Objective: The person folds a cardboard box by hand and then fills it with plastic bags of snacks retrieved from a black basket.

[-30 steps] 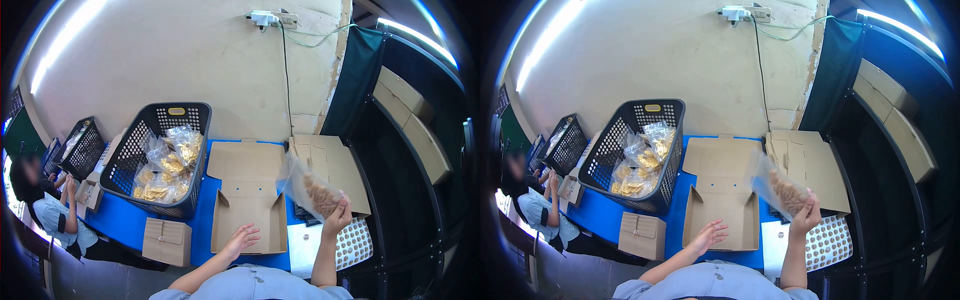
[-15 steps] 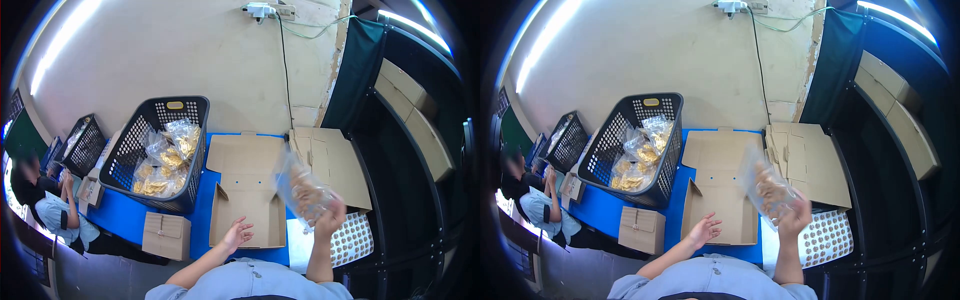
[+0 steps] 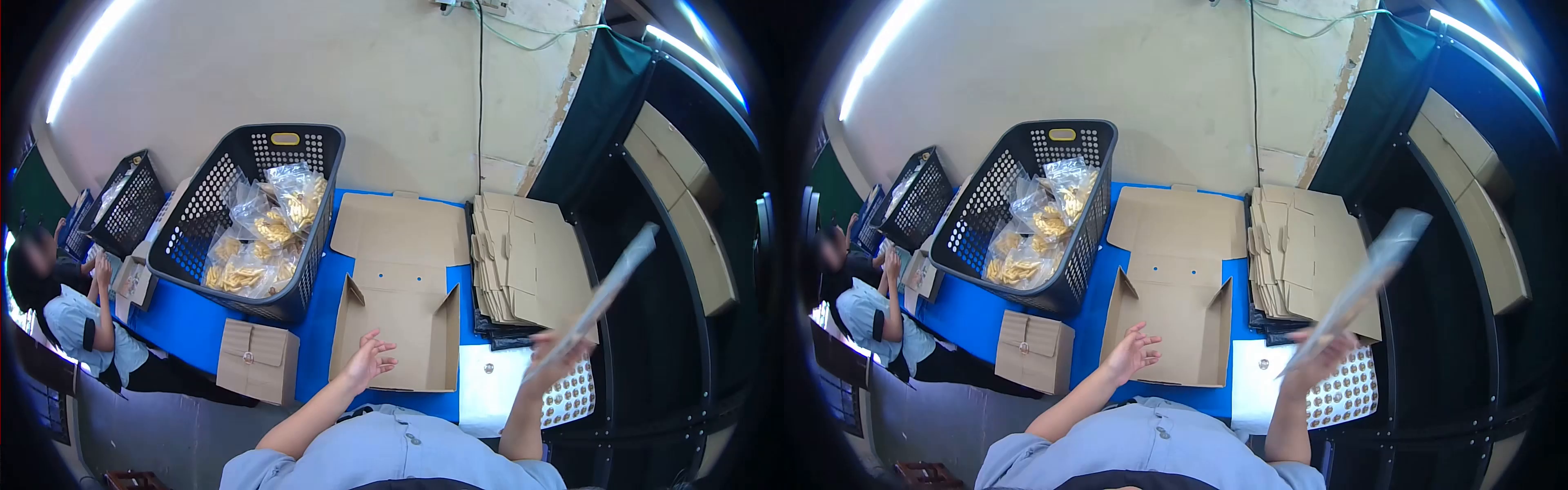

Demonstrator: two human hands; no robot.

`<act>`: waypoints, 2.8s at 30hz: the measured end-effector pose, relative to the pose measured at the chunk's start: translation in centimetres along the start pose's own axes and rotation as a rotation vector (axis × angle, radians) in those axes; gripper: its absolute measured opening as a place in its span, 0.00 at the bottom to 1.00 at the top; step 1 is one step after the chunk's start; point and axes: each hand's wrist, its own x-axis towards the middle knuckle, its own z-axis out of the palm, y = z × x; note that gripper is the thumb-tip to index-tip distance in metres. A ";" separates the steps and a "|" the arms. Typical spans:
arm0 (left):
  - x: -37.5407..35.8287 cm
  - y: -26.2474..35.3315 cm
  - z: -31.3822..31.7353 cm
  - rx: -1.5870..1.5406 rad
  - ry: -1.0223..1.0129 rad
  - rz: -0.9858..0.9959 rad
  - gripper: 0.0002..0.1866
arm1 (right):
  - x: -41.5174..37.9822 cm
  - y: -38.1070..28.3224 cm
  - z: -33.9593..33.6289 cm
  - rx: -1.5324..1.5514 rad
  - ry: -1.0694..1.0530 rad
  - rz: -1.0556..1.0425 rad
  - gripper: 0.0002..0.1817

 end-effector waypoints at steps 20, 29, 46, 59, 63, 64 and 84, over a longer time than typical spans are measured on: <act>0.0 1.9 1.1 0.267 0.074 0.365 0.16 | -9.3 5.5 1.5 -0.278 -1.168 0.559 0.21; -1.5 0.5 2.8 0.294 0.043 0.358 0.13 | -10.3 5.4 4.4 0.093 -0.972 0.791 0.28; -0.4 -1.7 1.6 0.718 -0.159 0.420 0.28 | -10.7 6.5 2.9 -0.053 -0.780 0.702 0.18; -5.3 4.3 -3.0 1.098 0.323 0.470 0.29 | -17.3 22.8 0.7 -0.598 -1.325 1.024 0.49; -8.6 8.8 -2.2 0.649 0.577 1.071 0.24 | -21.4 24.9 0.7 -0.595 -1.414 0.571 0.46; -9.1 9.7 -3.0 0.652 0.647 1.204 0.25 | -21.5 24.7 1.3 -0.647 -1.348 0.618 0.41; -7.4 34.4 -26.0 1.356 0.997 0.442 0.46 | -16.4 1.1 29.5 -0.434 -1.067 -0.454 0.24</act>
